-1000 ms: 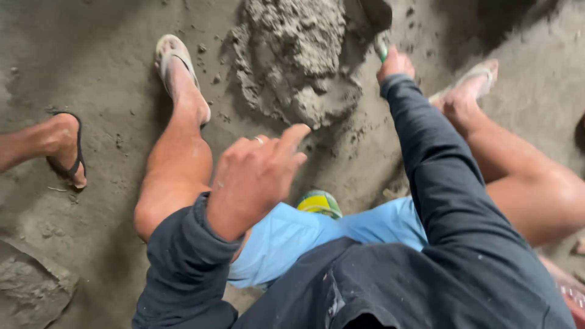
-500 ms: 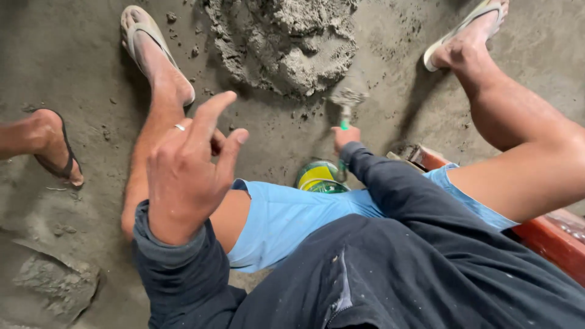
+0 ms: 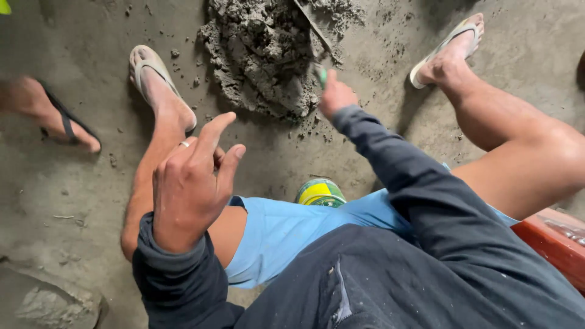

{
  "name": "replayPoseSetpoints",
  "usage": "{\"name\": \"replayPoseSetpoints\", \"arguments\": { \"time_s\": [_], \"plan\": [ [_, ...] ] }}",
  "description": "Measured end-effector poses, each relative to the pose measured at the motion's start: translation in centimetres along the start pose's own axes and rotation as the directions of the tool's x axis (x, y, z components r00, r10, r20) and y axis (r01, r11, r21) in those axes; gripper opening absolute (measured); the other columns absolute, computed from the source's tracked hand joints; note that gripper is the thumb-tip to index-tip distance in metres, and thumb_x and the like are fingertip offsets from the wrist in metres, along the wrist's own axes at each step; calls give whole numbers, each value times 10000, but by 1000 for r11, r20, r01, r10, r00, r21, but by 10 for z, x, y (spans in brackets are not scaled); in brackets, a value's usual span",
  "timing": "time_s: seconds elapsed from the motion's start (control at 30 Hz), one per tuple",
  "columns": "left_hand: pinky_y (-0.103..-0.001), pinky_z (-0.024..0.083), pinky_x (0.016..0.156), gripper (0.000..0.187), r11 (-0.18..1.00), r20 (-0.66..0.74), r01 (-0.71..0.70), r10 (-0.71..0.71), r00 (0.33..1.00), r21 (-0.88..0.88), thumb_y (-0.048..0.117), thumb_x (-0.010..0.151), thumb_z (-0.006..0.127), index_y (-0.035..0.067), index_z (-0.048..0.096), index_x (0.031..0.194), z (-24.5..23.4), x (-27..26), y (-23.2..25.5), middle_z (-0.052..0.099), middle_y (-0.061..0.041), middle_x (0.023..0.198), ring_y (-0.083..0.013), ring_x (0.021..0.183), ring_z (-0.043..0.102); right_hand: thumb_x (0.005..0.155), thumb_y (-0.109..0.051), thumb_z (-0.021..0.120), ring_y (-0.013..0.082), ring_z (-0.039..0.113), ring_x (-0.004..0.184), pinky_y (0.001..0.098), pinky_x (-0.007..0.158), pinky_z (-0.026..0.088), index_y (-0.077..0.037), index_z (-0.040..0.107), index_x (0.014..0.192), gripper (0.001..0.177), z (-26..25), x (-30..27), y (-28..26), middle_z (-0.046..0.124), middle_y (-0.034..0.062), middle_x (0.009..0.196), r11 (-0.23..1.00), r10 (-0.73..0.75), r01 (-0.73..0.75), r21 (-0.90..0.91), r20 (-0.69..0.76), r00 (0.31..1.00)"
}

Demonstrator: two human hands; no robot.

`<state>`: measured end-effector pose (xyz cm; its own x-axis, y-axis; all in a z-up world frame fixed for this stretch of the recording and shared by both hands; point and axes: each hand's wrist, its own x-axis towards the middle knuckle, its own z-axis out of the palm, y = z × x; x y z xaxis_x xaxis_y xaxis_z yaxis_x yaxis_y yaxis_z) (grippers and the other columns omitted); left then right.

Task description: Mixing and shaping a pile of wet concrete on the floor using a hand trowel

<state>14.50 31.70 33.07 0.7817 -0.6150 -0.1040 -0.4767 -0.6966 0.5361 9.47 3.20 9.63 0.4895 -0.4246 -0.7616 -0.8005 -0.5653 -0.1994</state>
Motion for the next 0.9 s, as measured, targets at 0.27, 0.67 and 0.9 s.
{"name": "replayPoseSetpoints", "arguments": {
  "time_s": [0.27,0.67,0.9],
  "plan": [
    [-482,476,689,432,999,28,-36,35,999,40,272,1033,669,111,625,1432,1,-4,0,627,-2,713,-301,709,596,884,-277,652,355,395,610,466,555,301,-113,536,880,201,-20,133,190,420,161,700,883,143,-26,469,-216,966],
    [-457,488,720,450,995,86,96,-97,992,15,235,1016,652,129,595,1449,-3,3,-13,633,19,724,-276,702,584,994,-242,688,158,485,524,325,454,463,-24,524,1058,280,-60,175,61,549,42,732,887,158,-244,391,237,958],
    [-434,485,707,423,998,63,67,-68,996,21,194,1002,662,121,619,1417,-1,10,-9,637,21,710,-264,714,597,878,-189,608,405,727,824,481,728,628,24,701,988,257,-23,222,-29,737,236,956,883,-263,251,-396,24,964]
  ]
}}
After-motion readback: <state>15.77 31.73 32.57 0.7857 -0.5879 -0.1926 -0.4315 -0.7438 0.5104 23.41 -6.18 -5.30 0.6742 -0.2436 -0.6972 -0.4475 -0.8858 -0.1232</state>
